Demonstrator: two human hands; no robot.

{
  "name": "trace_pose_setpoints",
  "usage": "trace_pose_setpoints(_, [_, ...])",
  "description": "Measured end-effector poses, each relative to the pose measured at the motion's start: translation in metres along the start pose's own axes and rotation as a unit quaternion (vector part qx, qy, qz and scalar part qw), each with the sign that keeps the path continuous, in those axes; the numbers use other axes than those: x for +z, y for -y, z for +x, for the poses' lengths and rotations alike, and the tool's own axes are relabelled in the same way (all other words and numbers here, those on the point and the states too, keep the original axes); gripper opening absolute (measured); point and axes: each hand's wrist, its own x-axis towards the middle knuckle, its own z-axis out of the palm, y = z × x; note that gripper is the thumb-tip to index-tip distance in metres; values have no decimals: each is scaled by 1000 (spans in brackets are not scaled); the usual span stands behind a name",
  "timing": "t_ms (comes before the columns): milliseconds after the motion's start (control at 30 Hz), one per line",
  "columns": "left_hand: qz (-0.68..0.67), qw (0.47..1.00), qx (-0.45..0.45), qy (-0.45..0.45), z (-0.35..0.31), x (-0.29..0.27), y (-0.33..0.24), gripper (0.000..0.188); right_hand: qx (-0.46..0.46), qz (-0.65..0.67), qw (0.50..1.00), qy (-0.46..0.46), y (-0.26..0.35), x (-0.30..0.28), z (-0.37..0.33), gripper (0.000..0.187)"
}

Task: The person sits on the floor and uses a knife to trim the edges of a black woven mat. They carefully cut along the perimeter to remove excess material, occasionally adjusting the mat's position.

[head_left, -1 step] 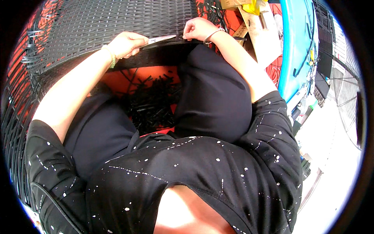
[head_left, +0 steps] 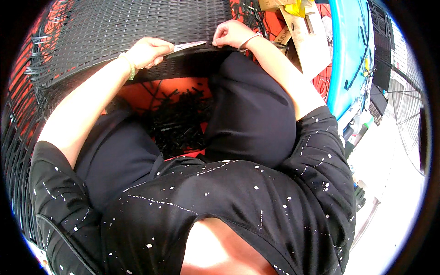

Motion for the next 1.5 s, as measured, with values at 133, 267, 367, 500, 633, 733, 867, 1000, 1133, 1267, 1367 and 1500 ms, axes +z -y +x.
trace_pose_setpoints(133, [5, 1000, -9, -1, -3, -6, -1, 22, -20, 31, 999, -18, 2, 2, 0, 17])
trace_pose_setpoints(267, [18, 999, -16, 21, -2, -14, -7, 22, -163, -81, 980, -79, -7, 0, -9, 17])
trace_pose_setpoints(367, [19, 999, -20, 20, -1, -14, -7, 22, -131, -42, 989, -53, -2, -1, -15, 17])
trace_pose_setpoints(500, [33, 999, -19, 22, -3, -16, -9, 22, -129, -89, 987, -31, 5, -1, -11, 13])
trace_pose_setpoints(633, [53, 998, -5, 26, -4, -28, -7, 22, -154, -86, 983, -42, 11, 0, -8, 12])
trace_pose_setpoints(733, [60, 998, -1, 20, -7, -34, -6, 22, -189, -116, 973, -64, 18, 5, -5, 11])
trace_pose_setpoints(867, [57, 998, -3, 34, -10, -35, -14, 20, -203, -61, 975, -64, 23, 2, -2, 10])
trace_pose_setpoints(1000, [58, 998, 18, 20, -18, -31, -6, 15, -154, -175, 968, -94, 23, -6, -18, 12])
trace_pose_setpoints(1133, [16, 999, -13, 35, -11, -27, -3, 18, -109, -247, 961, -51, 23, -5, -21, 9])
trace_pose_setpoints(1267, [20, 999, -17, 46, -11, -28, -11, 19, -102, -333, 937, -5, 27, -8, -10, 10])
trace_pose_setpoints(1367, [6, 999, -10, 45, -5, -29, -6, 20, -105, -296, 949, -14, 25, -9, -11, 12])
trace_pose_setpoints(1500, [10, 999, -12, 32, -5, -29, -5, 18, -132, -257, 955, -69, 24, -6, -20, 14])
